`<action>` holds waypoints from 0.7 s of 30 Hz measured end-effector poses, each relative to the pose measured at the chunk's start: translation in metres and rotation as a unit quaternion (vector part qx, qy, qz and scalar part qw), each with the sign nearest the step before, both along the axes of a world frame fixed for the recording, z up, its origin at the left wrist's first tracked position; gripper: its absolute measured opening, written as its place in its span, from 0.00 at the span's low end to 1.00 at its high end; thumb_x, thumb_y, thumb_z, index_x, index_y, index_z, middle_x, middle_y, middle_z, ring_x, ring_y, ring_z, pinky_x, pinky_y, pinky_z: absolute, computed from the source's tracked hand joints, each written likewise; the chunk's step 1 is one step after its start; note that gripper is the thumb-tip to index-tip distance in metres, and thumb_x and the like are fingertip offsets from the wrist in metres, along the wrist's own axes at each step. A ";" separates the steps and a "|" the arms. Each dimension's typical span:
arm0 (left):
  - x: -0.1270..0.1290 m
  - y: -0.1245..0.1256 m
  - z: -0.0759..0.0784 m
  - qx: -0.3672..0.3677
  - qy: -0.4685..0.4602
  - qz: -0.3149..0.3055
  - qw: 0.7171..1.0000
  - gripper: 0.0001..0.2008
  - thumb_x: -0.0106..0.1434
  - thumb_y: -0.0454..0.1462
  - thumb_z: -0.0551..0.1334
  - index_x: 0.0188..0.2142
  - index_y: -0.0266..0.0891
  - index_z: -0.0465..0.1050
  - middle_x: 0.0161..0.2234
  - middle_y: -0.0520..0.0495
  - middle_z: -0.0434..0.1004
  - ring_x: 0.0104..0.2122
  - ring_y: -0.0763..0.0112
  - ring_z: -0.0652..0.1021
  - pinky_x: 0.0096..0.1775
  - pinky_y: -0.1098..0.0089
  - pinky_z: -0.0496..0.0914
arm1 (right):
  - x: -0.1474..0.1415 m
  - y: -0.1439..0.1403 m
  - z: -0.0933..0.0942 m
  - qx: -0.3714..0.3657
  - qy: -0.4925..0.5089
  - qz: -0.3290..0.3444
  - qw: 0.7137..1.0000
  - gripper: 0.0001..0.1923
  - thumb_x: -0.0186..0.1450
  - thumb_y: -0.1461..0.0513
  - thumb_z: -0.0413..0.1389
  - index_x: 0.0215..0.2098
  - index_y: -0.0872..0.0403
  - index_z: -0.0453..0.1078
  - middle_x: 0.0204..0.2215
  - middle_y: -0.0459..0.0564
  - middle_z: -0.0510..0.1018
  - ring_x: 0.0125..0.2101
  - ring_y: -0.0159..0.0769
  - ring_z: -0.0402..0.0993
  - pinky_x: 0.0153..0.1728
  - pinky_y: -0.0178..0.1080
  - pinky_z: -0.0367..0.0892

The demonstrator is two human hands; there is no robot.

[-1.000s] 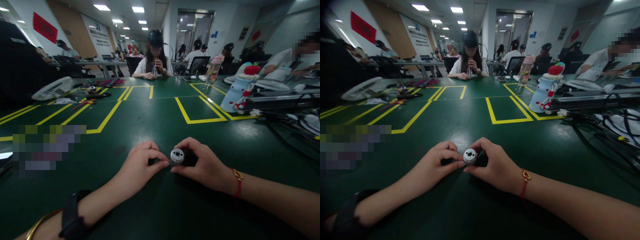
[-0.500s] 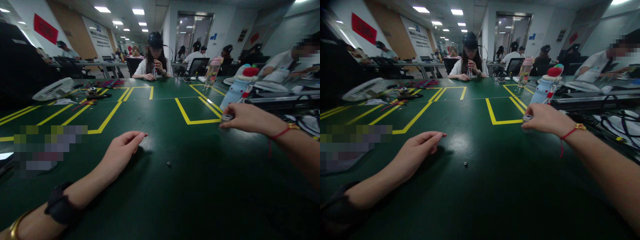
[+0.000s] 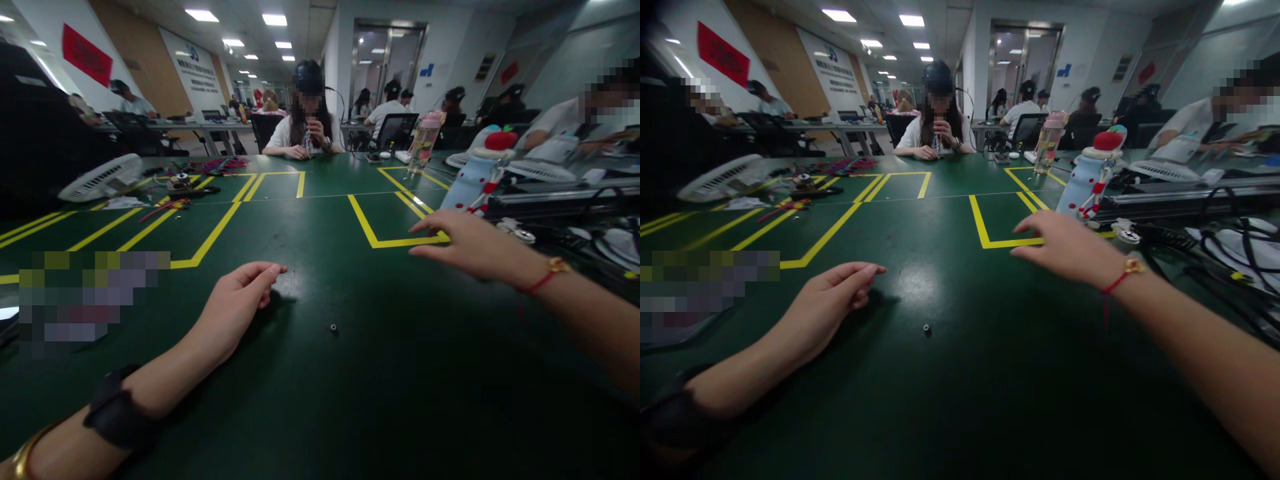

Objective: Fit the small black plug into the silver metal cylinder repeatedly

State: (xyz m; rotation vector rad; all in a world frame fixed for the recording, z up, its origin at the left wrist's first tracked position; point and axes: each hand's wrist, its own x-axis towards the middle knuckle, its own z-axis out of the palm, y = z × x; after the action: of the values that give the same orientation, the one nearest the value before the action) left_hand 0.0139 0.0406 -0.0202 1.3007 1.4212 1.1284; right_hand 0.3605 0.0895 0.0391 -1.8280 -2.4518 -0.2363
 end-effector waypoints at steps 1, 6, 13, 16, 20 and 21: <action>0.000 0.000 0.000 -0.002 0.001 0.000 1.000 0.14 0.56 0.46 0.61 0.38 0.42 0.75 0.25 0.53 0.66 0.23 0.75 0.65 0.25 0.74 0.60 | -0.029 -0.015 -0.007 -0.030 0.057 0.096 0.993 0.23 0.59 0.46 0.50 0.47 0.49 0.68 0.44 0.49 0.71 0.43 0.35 0.67 0.44 0.40 0.64; -0.002 -0.001 -0.002 0.006 0.010 -0.003 1.000 0.15 0.56 0.46 0.61 0.39 0.41 0.75 0.24 0.53 0.65 0.23 0.76 0.64 0.24 0.75 0.59 | -0.116 -0.070 -0.044 -0.071 0.154 0.300 0.939 0.15 0.63 0.54 0.50 0.43 0.50 0.70 0.41 0.49 0.72 0.40 0.33 0.65 0.41 0.39 0.61; -0.003 0.000 -0.004 0.002 0.022 -0.009 1.000 0.15 0.57 0.48 0.60 0.38 0.42 0.75 0.24 0.54 0.65 0.23 0.76 0.64 0.25 0.75 0.59 | -0.055 -0.026 -0.013 0.009 0.117 0.123 0.985 0.13 0.64 0.60 0.47 0.40 0.54 0.72 0.37 0.50 0.75 0.37 0.33 0.69 0.39 0.37 0.61; -0.001 0.000 -0.002 0.003 0.024 -0.005 1.000 0.16 0.57 0.48 0.60 0.38 0.42 0.75 0.23 0.54 0.65 0.23 0.76 0.63 0.25 0.75 0.58 | 0.001 0.000 0.016 0.057 0.013 -0.055 0.997 0.16 0.62 0.57 0.48 0.41 0.54 0.73 0.36 0.52 0.75 0.34 0.37 0.69 0.33 0.39 0.59; 0.000 -0.001 -0.002 0.004 0.021 0.003 1.000 0.15 0.56 0.48 0.60 0.37 0.42 0.75 0.23 0.54 0.65 0.23 0.76 0.63 0.25 0.75 0.58 | 0.073 0.021 0.037 -0.014 -0.094 -0.250 0.964 0.14 0.58 0.54 0.53 0.37 0.49 0.75 0.37 0.53 0.75 0.33 0.39 0.67 0.30 0.39 0.56; 0.000 -0.001 -0.002 0.003 0.020 0.002 1.000 0.15 0.56 0.48 0.60 0.37 0.42 0.75 0.23 0.54 0.65 0.23 0.75 0.63 0.25 0.75 0.58 | 0.089 0.024 0.039 -0.021 -0.098 -0.269 0.958 0.12 0.55 0.55 0.55 0.34 0.50 0.76 0.35 0.53 0.75 0.31 0.38 0.67 0.29 0.38 0.56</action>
State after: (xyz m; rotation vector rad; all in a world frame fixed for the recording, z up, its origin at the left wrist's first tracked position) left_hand 0.0141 0.0400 -0.0226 1.3321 1.4517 1.1153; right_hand 0.4491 0.1138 0.0778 -2.5704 -2.0162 -0.4141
